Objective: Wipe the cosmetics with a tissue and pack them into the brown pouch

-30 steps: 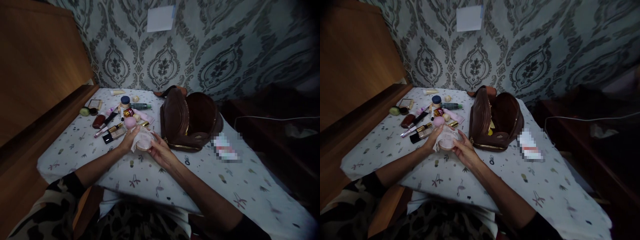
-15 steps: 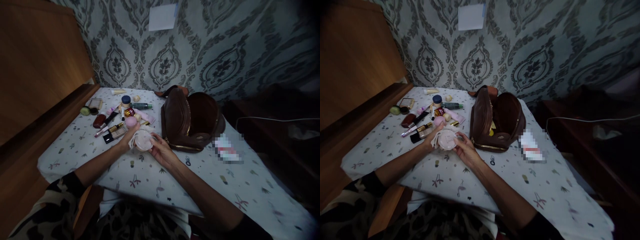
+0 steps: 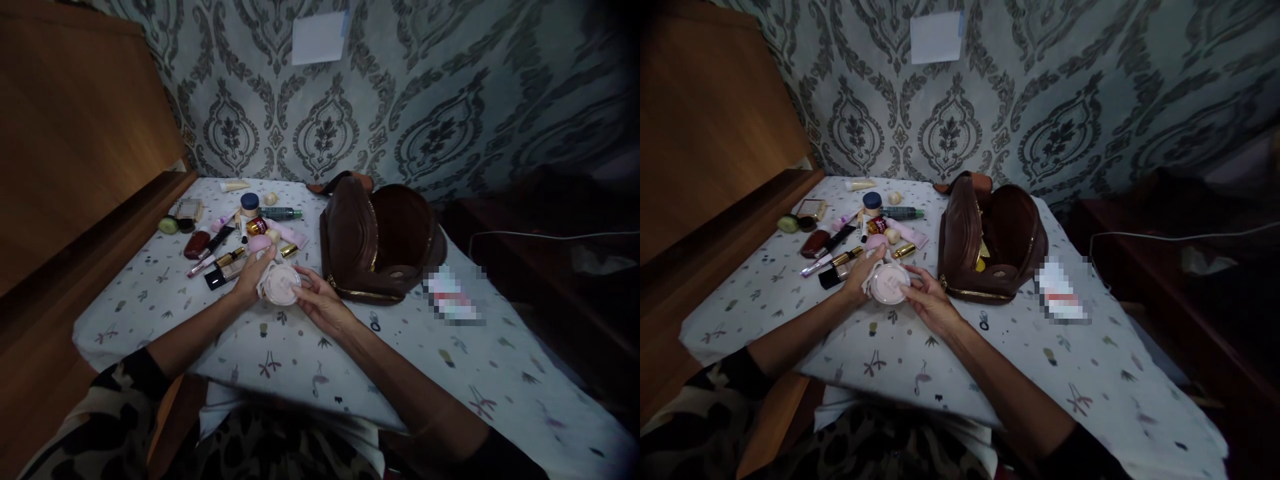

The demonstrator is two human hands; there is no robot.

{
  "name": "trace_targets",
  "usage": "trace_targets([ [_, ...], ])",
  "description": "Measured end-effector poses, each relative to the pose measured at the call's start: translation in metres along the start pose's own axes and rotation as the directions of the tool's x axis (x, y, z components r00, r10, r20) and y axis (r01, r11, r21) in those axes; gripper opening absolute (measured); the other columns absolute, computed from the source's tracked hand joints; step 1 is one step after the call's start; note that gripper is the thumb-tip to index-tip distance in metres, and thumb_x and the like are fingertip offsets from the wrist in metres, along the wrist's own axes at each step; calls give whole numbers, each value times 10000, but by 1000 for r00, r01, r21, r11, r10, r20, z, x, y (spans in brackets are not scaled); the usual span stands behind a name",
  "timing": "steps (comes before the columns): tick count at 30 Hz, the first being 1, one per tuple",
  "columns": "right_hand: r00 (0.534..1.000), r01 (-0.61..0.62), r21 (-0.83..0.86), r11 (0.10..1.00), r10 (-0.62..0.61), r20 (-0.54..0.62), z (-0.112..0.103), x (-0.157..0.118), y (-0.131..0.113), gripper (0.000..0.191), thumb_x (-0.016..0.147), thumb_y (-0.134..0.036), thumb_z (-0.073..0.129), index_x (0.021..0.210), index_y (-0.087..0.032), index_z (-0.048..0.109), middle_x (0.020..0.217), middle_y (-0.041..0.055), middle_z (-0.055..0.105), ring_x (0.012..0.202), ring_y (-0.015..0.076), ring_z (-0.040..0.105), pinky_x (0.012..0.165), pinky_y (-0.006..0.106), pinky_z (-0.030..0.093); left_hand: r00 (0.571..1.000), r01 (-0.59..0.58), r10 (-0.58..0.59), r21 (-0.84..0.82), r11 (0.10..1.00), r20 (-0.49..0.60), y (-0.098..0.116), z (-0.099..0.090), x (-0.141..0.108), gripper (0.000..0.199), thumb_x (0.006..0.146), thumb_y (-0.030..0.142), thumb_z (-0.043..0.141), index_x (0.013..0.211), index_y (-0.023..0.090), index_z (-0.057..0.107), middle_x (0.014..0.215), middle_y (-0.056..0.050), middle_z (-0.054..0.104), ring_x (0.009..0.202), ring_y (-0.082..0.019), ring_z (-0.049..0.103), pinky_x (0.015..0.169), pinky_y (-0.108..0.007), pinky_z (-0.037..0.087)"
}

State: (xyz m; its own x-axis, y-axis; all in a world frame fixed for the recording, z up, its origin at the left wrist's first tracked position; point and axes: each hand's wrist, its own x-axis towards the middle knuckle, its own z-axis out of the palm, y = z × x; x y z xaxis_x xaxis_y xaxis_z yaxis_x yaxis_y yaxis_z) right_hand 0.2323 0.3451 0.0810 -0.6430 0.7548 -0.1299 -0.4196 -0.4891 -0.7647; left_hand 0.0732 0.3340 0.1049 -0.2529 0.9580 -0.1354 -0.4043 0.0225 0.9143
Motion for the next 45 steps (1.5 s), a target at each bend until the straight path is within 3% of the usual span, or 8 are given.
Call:
trace_targets([
  [10,999,19,-15,1000,-18,46,7,-5,-1,582,638,-186,846,1176,-251,635,1024,5,719,907,130,667,814,234,535,976,-198,208,139,970,-60,4,-5,-2,557,738,691,633,582,195,435,484,66,392,433,-74,353,434,-220,285],
  [20,1000,11,42,999,-10,-17,5,-2,1,446,624,-168,862,1013,-234,654,916,-13,712,777,104,667,685,196,575,922,-385,338,348,854,191,1,-7,-2,439,879,627,496,986,205,555,877,0,563,775,-146,531,704,-248,446],
  [23,996,41,133,990,-30,-82,2,1,0,448,605,-145,875,953,-236,608,865,-34,705,747,97,678,715,202,595,853,-515,378,460,724,360,-3,-6,-10,485,914,576,471,1218,198,493,1090,-62,585,977,-206,566,871,-328,462],
  [28,994,74,186,980,-57,-92,1,1,-2,445,655,-168,856,960,-260,546,882,-66,696,708,67,672,671,168,582,609,-792,504,502,347,612,-14,-7,-10,736,830,503,661,1420,191,352,1384,-162,446,1311,-316,409,1100,-473,334],
  [30,997,60,147,987,-54,-47,2,0,-2,439,687,-230,846,995,-269,536,860,-71,691,679,75,669,663,201,587,581,-811,512,505,295,633,-15,-9,-6,698,849,480,648,1422,204,361,1372,-158,471,1291,-310,437,1082,-477,359],
  [34,1000,12,90,996,-10,-28,2,-2,-2,436,678,-400,846,959,-250,548,803,-46,696,684,118,678,662,269,590,602,-796,518,504,335,607,-10,-14,-3,616,863,499,621,1363,187,443,1291,-141,545,1196,-289,518,1016,-436,418],
  [39,999,26,-6,1000,-26,-45,2,-2,-2,385,641,-352,871,865,-181,608,809,-19,688,681,82,640,583,172,516,710,-704,497,496,508,499,2,-12,-10,441,927,492,508,1219,164,542,1140,-95,640,1016,-227,610,902,-348,469],
  [45,1000,-10,-87,996,11,7,4,-4,0,549,640,-368,869,1053,-220,538,762,-25,702,565,87,634,511,169,453,797,-601,510,503,621,322,5,-8,-13,348,951,459,474,1098,166,590,970,-58,677,851,-183,632,761,-296,487],
])
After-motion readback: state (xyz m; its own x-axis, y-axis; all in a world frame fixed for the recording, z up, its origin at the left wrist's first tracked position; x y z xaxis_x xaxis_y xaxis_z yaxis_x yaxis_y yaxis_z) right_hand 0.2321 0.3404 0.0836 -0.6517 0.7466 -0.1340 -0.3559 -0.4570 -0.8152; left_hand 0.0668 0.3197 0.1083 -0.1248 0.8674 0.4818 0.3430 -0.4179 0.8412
